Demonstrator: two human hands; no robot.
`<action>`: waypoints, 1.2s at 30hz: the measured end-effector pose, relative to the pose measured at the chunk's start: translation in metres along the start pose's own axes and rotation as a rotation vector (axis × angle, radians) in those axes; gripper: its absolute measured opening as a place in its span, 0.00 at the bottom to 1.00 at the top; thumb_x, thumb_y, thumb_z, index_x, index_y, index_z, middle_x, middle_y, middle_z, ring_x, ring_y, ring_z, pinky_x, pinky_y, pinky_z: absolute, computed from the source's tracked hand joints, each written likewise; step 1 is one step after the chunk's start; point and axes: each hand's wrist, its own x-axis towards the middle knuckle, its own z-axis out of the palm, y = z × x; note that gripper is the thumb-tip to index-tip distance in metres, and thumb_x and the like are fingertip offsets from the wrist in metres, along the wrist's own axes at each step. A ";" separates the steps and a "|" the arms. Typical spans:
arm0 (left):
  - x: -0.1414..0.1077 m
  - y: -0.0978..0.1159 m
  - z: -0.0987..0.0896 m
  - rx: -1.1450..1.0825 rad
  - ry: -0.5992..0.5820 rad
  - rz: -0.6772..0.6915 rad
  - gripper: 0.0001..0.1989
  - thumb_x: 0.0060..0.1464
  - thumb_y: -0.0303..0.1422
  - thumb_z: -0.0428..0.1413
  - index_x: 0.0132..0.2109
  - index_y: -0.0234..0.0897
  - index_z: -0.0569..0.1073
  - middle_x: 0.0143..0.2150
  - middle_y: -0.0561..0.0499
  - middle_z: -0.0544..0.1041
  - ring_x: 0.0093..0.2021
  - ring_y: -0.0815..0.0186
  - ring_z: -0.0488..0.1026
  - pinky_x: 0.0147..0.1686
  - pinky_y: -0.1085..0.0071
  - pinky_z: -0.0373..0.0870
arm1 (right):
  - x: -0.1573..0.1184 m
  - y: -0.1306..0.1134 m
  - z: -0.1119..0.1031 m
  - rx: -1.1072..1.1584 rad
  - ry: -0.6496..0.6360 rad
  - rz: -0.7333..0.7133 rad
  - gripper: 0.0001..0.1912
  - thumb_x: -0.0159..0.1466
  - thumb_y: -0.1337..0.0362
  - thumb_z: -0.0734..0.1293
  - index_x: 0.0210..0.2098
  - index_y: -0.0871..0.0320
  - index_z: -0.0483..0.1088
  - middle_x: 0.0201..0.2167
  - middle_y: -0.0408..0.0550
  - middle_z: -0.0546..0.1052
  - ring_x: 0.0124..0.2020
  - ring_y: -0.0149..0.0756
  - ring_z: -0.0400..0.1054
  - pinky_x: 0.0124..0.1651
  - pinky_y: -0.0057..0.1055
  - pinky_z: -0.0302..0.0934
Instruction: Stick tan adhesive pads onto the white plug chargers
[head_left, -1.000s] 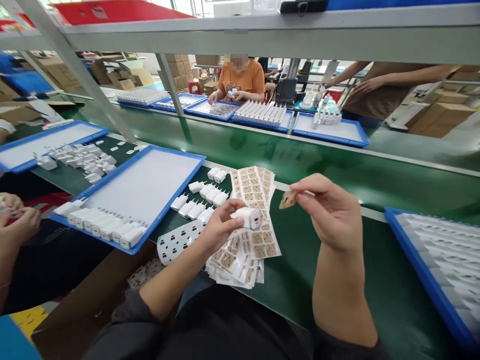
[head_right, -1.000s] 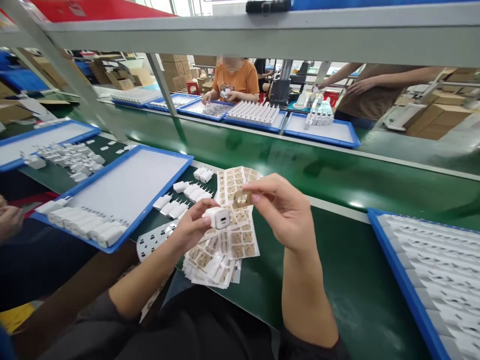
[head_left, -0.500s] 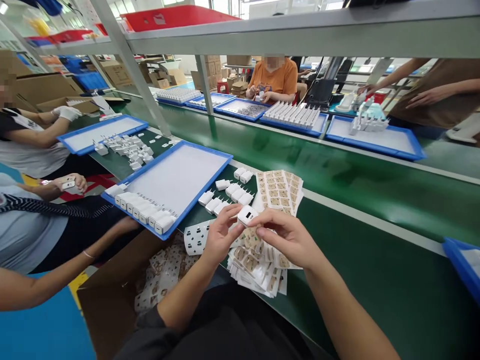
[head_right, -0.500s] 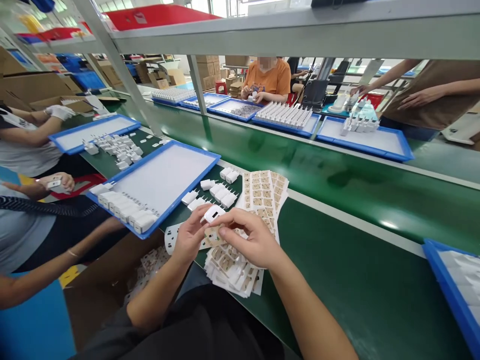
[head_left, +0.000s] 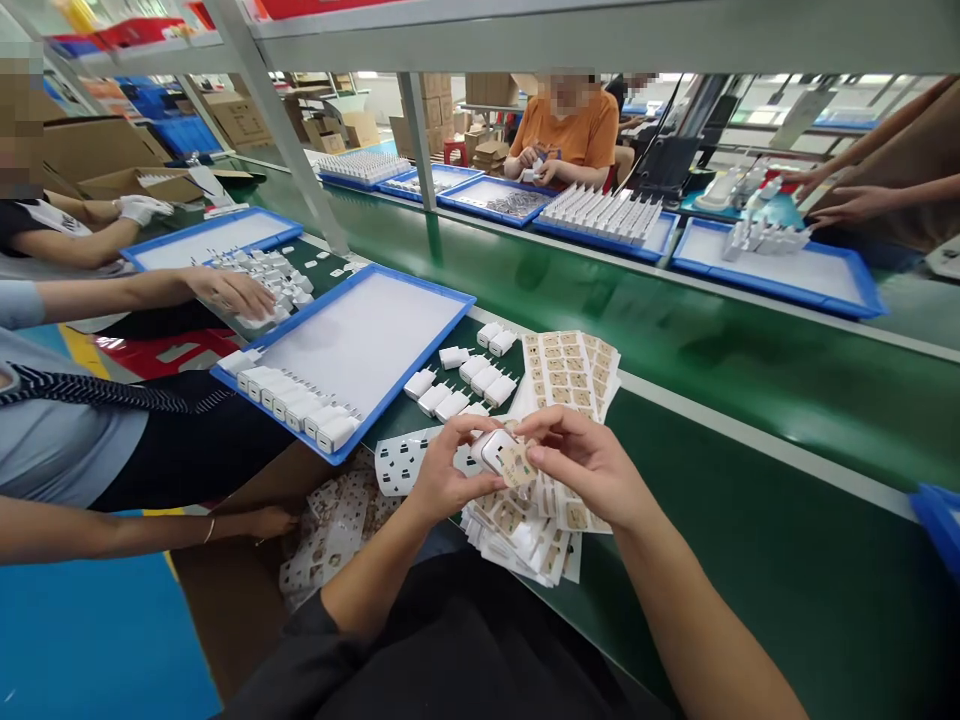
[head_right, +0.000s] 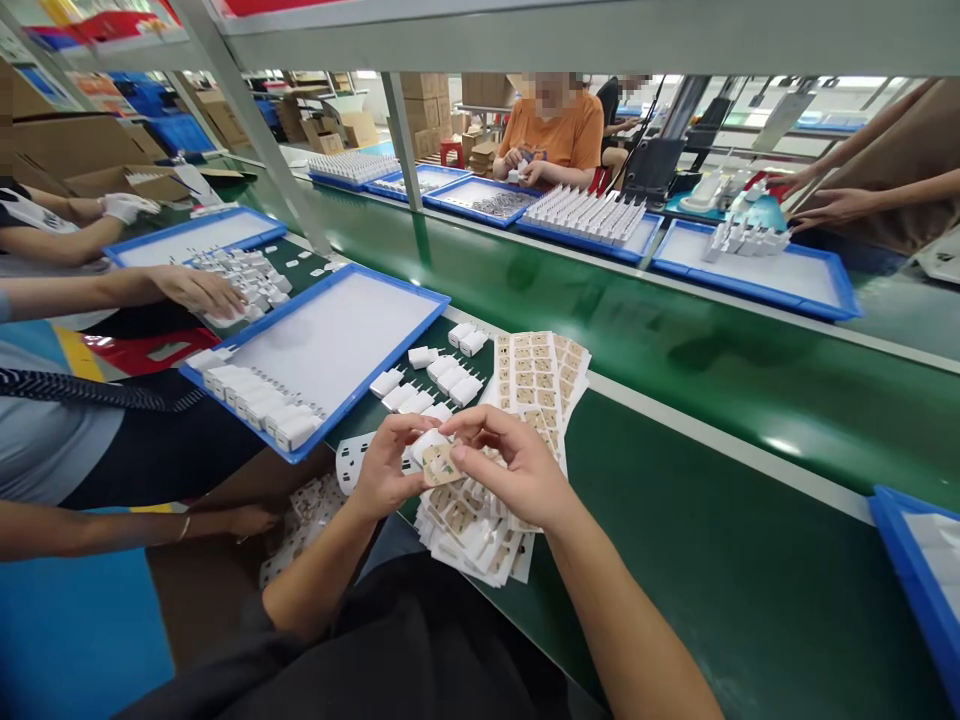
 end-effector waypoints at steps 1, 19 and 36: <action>-0.001 0.000 -0.002 0.008 -0.018 0.024 0.27 0.47 0.48 0.68 0.51 0.42 0.74 0.50 0.44 0.77 0.51 0.54 0.72 0.50 0.61 0.68 | 0.000 0.000 -0.001 -0.017 0.013 -0.010 0.08 0.66 0.60 0.70 0.44 0.53 0.76 0.34 0.45 0.75 0.34 0.34 0.69 0.38 0.31 0.67; 0.001 0.014 -0.006 0.075 -0.094 0.262 0.24 0.58 0.46 0.61 0.59 0.42 0.73 0.52 0.43 0.80 0.50 0.56 0.77 0.50 0.62 0.72 | 0.001 -0.001 0.005 -0.144 0.020 -0.082 0.08 0.69 0.65 0.67 0.47 0.52 0.74 0.38 0.44 0.76 0.36 0.32 0.70 0.39 0.29 0.66; 0.003 0.016 -0.006 0.116 -0.109 0.326 0.24 0.58 0.43 0.62 0.60 0.43 0.72 0.52 0.44 0.80 0.51 0.57 0.78 0.50 0.64 0.73 | -0.001 -0.004 0.008 -0.272 0.047 -0.157 0.10 0.68 0.68 0.65 0.48 0.54 0.73 0.34 0.42 0.76 0.34 0.30 0.70 0.40 0.29 0.66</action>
